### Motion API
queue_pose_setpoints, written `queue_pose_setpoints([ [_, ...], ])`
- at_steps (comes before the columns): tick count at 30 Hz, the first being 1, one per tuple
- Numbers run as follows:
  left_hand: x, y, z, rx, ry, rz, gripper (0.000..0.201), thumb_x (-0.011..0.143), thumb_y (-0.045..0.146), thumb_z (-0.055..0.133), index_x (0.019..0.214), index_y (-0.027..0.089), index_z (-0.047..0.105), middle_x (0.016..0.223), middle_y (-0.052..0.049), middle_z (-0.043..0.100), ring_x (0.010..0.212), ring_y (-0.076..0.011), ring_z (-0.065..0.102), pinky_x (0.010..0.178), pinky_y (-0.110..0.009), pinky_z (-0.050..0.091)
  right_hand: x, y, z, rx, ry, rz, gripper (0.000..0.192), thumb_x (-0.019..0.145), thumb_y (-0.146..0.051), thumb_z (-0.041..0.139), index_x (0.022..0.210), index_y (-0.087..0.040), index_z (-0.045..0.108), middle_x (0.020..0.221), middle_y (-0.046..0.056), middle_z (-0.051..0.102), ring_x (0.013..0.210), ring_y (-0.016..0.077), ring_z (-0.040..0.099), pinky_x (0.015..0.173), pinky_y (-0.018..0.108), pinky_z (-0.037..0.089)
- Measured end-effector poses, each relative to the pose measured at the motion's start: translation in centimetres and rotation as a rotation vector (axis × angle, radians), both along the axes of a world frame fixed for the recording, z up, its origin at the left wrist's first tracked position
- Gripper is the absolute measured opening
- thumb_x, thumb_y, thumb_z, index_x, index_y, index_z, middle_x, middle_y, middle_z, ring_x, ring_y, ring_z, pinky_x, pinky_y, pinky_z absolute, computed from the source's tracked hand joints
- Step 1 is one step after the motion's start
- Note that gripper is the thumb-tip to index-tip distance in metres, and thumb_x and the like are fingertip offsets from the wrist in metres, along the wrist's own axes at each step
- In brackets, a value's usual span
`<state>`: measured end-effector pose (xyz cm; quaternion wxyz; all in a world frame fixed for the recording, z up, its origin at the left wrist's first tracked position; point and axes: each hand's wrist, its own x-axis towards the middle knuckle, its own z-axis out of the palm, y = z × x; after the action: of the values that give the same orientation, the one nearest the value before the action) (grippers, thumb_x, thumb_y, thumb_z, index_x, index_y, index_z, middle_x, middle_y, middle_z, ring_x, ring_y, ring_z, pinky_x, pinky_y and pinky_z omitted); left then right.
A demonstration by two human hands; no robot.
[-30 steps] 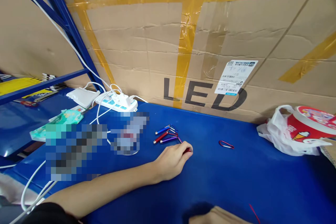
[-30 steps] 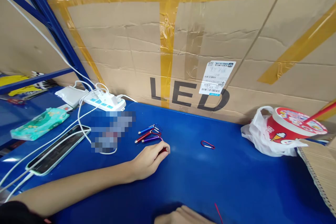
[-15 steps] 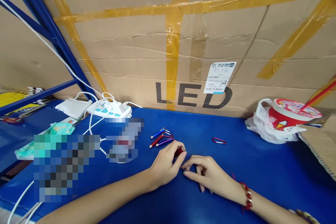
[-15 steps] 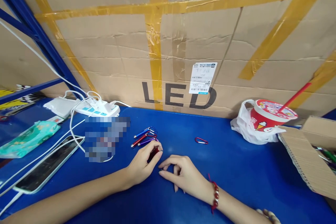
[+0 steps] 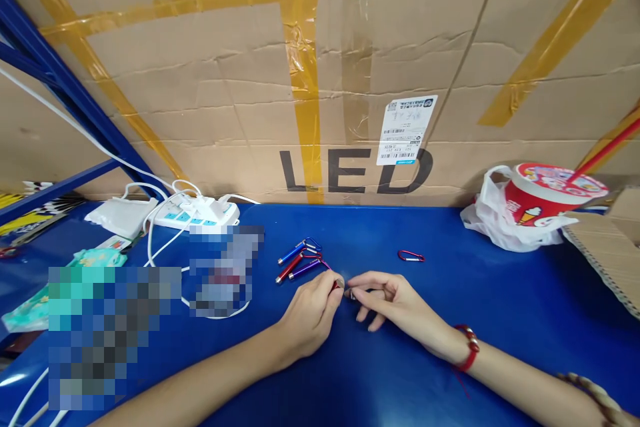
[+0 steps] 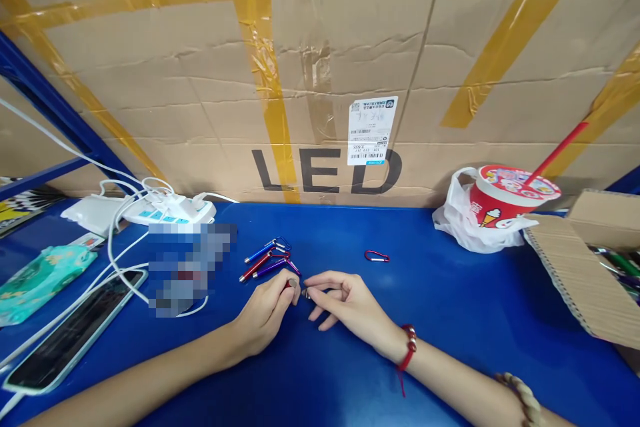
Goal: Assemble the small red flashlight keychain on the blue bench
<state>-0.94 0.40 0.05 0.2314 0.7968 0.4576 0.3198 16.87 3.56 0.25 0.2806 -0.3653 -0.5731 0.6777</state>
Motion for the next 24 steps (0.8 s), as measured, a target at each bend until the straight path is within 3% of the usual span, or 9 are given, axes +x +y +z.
queue_pose_setpoints([
  [8,0.0,0.3,0.0,-0.062,0.017,-0.077,0.02,0.093,0.025,0.027,0.074,0.021,0.033,0.066,0.002,0.044,0.058,-0.0138,0.043,0.056,-0.025,0.035,0.2,0.4,0.1,-0.147,0.075,-0.038,0.041,0.066,-0.041,0.073,0.094,-0.013,0.066,0.071,0.001,0.066,0.054,0.0094,0.062,0.049,0.02,0.053],
  [14,0.2,0.5,-0.9,0.115,0.034,-0.149,0.025,0.091,0.034,0.044,0.072,0.021,0.031,0.063,0.004,0.041,0.053,-0.0122,0.038,0.05,-0.023,0.033,0.3,0.5,-0.2,-0.175,0.08,0.019,0.037,0.065,-0.032,0.075,0.096,-0.014,0.067,0.073,0.001,0.068,0.058,0.0091,0.063,0.053,0.018,0.054],
  [24,0.1,0.6,-1.5,0.243,-0.057,-0.203,0.014,0.09,0.01,0.044,0.084,0.021,0.037,0.08,-0.003,0.048,0.067,-0.0129,0.048,0.06,-0.022,0.042,0.5,0.7,-0.3,-0.195,0.09,0.041,0.036,0.068,-0.032,0.073,0.099,-0.016,0.067,0.075,0.003,0.071,0.068,0.0127,0.068,0.056,0.018,0.054],
])
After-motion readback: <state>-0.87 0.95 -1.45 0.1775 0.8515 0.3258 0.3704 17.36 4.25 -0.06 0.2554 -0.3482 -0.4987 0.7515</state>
